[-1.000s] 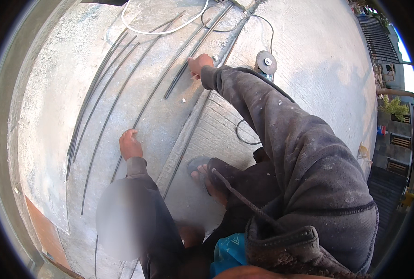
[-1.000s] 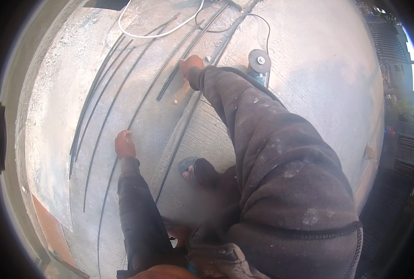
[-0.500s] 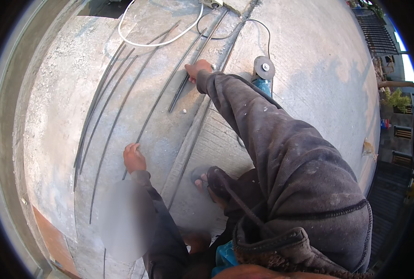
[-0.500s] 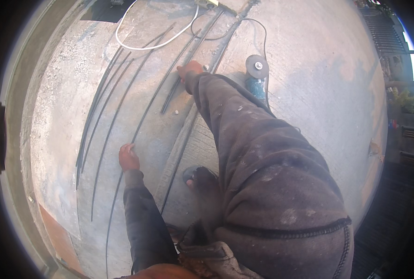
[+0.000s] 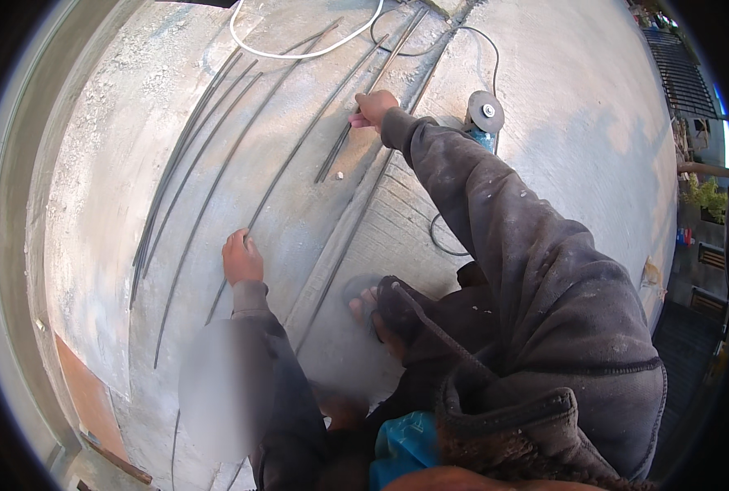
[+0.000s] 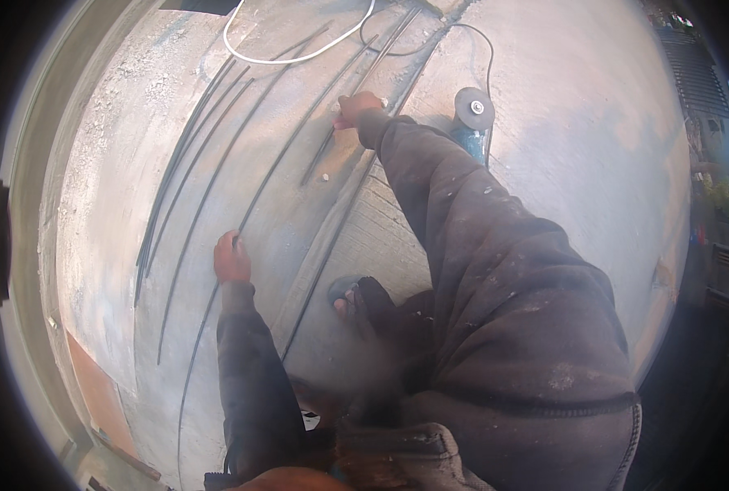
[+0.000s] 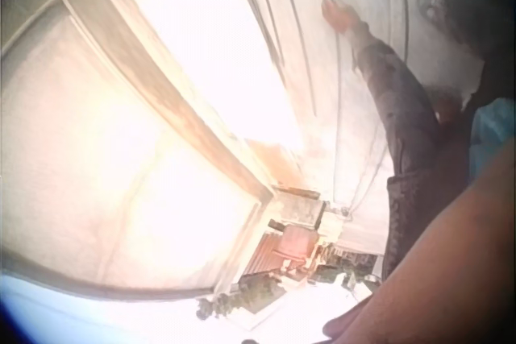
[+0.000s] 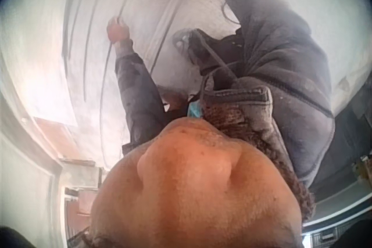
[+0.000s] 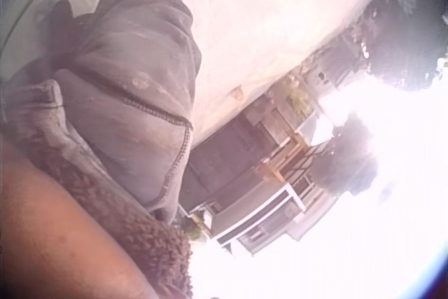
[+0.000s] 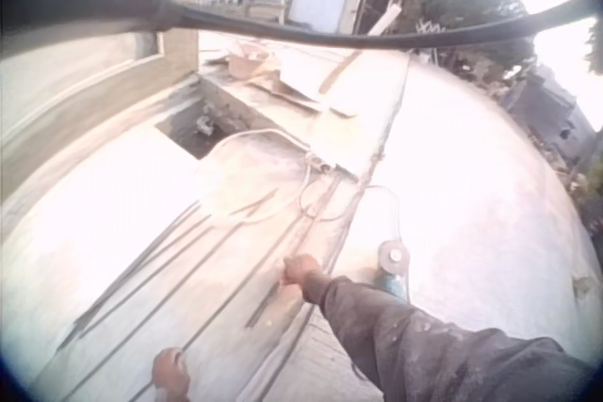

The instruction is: The person measures and cuts several metal rods on a concrete floor using a tape measure and an angle grinder. They repeatedly measure lengths, position the rods, and cut them, producing sparks during each cut.

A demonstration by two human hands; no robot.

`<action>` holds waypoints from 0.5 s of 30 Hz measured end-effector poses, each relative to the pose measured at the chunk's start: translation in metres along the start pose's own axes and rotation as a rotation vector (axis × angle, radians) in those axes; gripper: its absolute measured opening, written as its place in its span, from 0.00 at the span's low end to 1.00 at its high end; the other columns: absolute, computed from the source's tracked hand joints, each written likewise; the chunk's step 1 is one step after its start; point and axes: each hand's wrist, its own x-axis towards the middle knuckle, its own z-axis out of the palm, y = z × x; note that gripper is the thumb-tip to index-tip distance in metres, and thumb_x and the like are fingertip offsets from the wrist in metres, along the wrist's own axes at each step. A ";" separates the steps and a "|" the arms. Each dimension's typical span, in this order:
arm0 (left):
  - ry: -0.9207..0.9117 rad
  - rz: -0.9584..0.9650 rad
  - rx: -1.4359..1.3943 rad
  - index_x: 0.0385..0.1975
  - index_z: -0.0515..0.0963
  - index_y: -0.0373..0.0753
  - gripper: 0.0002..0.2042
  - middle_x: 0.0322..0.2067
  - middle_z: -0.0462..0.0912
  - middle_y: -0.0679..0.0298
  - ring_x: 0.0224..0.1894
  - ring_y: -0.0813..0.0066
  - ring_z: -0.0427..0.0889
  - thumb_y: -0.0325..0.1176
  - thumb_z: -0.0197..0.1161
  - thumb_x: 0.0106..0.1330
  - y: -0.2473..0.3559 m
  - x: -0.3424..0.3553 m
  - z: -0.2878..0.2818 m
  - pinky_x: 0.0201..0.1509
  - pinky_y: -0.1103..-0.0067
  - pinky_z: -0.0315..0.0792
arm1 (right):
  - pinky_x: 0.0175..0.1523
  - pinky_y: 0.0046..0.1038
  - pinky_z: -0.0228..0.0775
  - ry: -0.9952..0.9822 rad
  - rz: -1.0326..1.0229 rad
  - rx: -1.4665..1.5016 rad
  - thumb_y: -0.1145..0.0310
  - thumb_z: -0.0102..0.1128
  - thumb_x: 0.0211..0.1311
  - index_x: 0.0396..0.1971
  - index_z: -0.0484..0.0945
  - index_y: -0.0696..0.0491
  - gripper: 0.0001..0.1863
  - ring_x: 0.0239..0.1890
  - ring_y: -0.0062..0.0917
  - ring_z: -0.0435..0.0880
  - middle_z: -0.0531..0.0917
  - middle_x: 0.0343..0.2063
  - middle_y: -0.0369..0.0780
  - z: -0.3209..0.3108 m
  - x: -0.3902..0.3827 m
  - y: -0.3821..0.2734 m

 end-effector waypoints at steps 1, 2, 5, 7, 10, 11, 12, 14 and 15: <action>-0.010 -0.046 0.014 0.45 0.76 0.41 0.10 0.45 0.80 0.60 0.51 0.58 0.75 0.28 0.58 0.63 -0.004 -0.004 -0.003 0.54 0.67 0.71 | 0.29 0.29 0.82 0.006 -0.035 0.052 0.72 0.51 0.64 0.36 0.69 0.68 0.11 0.26 0.31 0.85 0.79 0.31 0.48 0.009 -0.007 0.004; -0.003 -0.047 0.017 0.45 0.76 0.41 0.10 0.45 0.80 0.60 0.51 0.58 0.76 0.28 0.58 0.64 -0.010 -0.007 -0.006 0.54 0.67 0.71 | 0.29 0.28 0.82 0.012 -0.075 0.100 0.73 0.51 0.63 0.35 0.69 0.67 0.10 0.26 0.31 0.85 0.79 0.31 0.48 0.019 -0.021 0.002; 0.014 -0.054 0.038 0.45 0.77 0.42 0.10 0.44 0.80 0.59 0.48 0.57 0.77 0.31 0.59 0.64 -0.026 -0.017 -0.014 0.52 0.67 0.71 | 0.33 0.27 0.82 -0.083 -0.130 0.249 0.74 0.52 0.64 0.39 0.64 0.63 0.10 0.28 0.28 0.83 0.78 0.33 0.47 0.055 -0.066 -0.004; 0.015 -0.061 0.077 0.43 0.78 0.42 0.09 0.42 0.81 0.59 0.47 0.57 0.78 0.32 0.59 0.64 -0.039 -0.024 -0.024 0.51 0.66 0.72 | 0.34 0.27 0.82 -0.190 -0.129 0.331 0.74 0.52 0.64 0.43 0.61 0.62 0.13 0.29 0.28 0.83 0.78 0.34 0.47 0.085 -0.105 -0.012; 0.077 -0.162 0.138 0.40 0.80 0.42 0.08 0.38 0.83 0.59 0.44 0.57 0.79 0.33 0.59 0.64 -0.060 -0.038 -0.042 0.49 0.65 0.72 | 0.34 0.27 0.81 -0.433 -0.069 0.377 0.79 0.48 0.63 0.54 0.52 0.65 0.22 0.32 0.32 0.83 0.75 0.36 0.51 0.134 -0.140 -0.002; 0.168 -0.225 0.099 0.39 0.80 0.42 0.07 0.37 0.83 0.59 0.44 0.58 0.79 0.34 0.60 0.64 -0.065 -0.048 -0.044 0.48 0.66 0.72 | 0.34 0.27 0.81 -0.493 -0.062 0.379 0.79 0.47 0.64 0.55 0.51 0.65 0.23 0.32 0.32 0.83 0.75 0.36 0.51 0.150 -0.154 0.002; 0.260 -0.288 0.064 0.37 0.81 0.41 0.07 0.36 0.83 0.59 0.44 0.59 0.79 0.34 0.60 0.64 -0.070 -0.062 -0.046 0.47 0.66 0.72 | 0.35 0.28 0.81 -0.554 -0.072 0.363 0.78 0.48 0.65 0.50 0.53 0.62 0.18 0.31 0.30 0.83 0.76 0.36 0.50 0.170 -0.171 0.007; 0.422 -0.403 0.014 0.36 0.81 0.41 0.07 0.35 0.84 0.60 0.42 0.60 0.79 0.34 0.60 0.64 -0.073 -0.087 -0.053 0.46 0.66 0.72 | 0.37 0.28 0.81 -0.673 -0.059 0.369 0.78 0.47 0.67 0.45 0.55 0.60 0.13 0.31 0.29 0.83 0.77 0.36 0.49 0.208 -0.207 0.015; 0.494 -0.458 -0.007 0.36 0.81 0.40 0.07 0.35 0.84 0.60 0.42 0.61 0.79 0.35 0.60 0.64 -0.067 -0.098 -0.050 0.46 0.67 0.72 | 0.37 0.28 0.81 -0.731 -0.039 0.385 0.78 0.47 0.67 0.44 0.54 0.60 0.13 0.32 0.29 0.84 0.77 0.36 0.50 0.227 -0.219 0.018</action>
